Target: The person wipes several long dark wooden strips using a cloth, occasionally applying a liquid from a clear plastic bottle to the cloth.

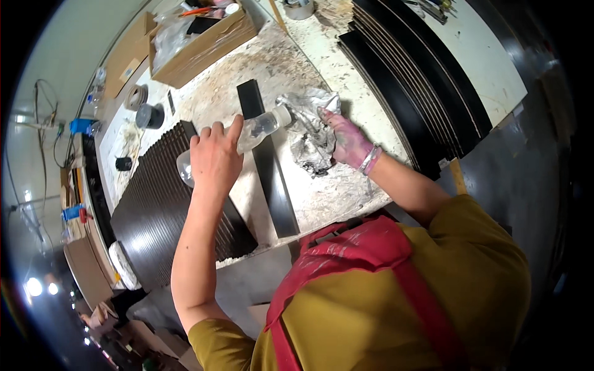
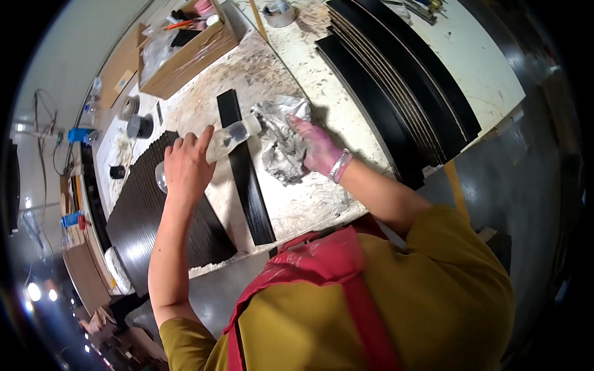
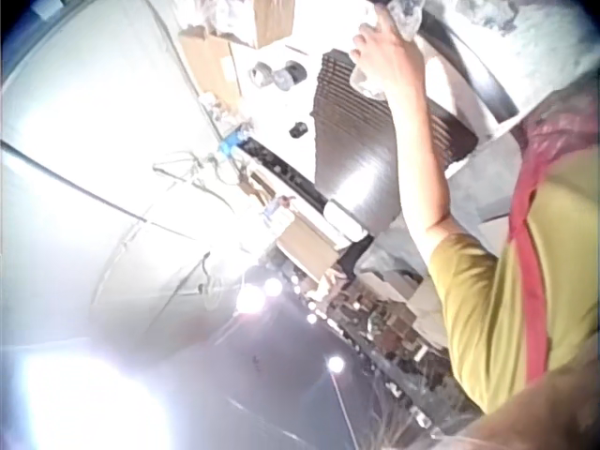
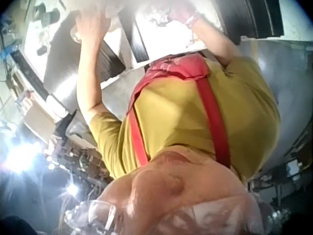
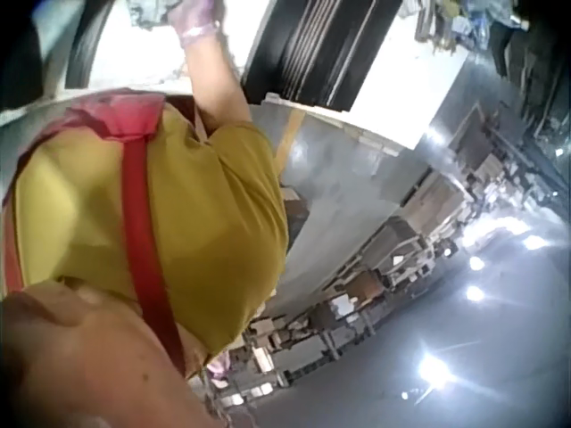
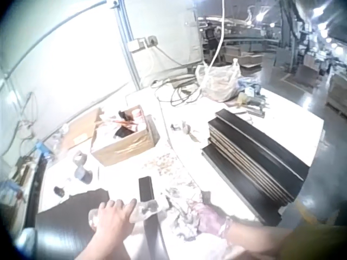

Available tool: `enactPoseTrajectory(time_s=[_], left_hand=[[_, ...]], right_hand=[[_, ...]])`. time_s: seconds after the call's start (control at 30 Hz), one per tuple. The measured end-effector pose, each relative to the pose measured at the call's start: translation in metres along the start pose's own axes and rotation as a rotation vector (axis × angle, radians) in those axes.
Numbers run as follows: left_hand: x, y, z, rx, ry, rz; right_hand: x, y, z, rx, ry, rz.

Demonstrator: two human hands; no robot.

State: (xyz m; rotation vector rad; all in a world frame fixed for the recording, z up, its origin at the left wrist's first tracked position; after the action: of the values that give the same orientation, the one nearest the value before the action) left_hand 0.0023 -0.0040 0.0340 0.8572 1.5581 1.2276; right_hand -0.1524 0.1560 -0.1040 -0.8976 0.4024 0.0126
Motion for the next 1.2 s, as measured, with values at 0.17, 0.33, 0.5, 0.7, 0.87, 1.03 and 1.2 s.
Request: enactPoseTrajectory(time_s=[0.17, 0.33, 0.5, 0.7, 0.87, 1.03, 1.2], left_hand=[[0.023, 0.012, 0.001, -0.115, -0.108, -0.066], [0.030, 0.016, 0.000, -0.128, -0.117, -0.080], [0.012, 0.016, -0.010, -0.064, -0.108, -0.121], [0.025, 0.026, -0.010, -0.096, -0.142, -0.142], [0.027, 0.033, -0.017, -0.058, -0.188, -0.143], [0.027, 0.032, -0.005, -0.150, -0.235, -0.172], [0.007, 0.014, -0.016, -0.084, -0.114, -0.069]], right_hand=[[0.010, 0.034, -0.016, -0.030, -0.026, -0.024], [0.006, 0.021, 0.005, -0.252, -0.139, -0.117], [0.005, 0.034, 0.004, -0.134, -0.104, -0.111], [0.005, 0.046, -0.008, -0.169, -0.107, -0.084], [0.008, 0.059, -0.015, -0.319, -0.145, -0.094], [-0.011, 0.032, 0.004, -0.200, -0.085, -0.025], [-0.008, 0.025, -0.004, -0.186, -0.111, -0.134]])
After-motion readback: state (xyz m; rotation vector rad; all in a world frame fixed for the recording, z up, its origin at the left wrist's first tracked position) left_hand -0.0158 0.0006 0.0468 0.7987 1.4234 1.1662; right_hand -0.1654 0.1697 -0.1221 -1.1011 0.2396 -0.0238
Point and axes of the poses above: each hand's wrist, its own z-axis away from the middle knuckle, its own y-axis out of the back of the hand, x = y × z, the point moved 1 cm from there along -z, towards the middle knuckle, and after that the axes turned 1 degree about -x, right-handed, at the moved point
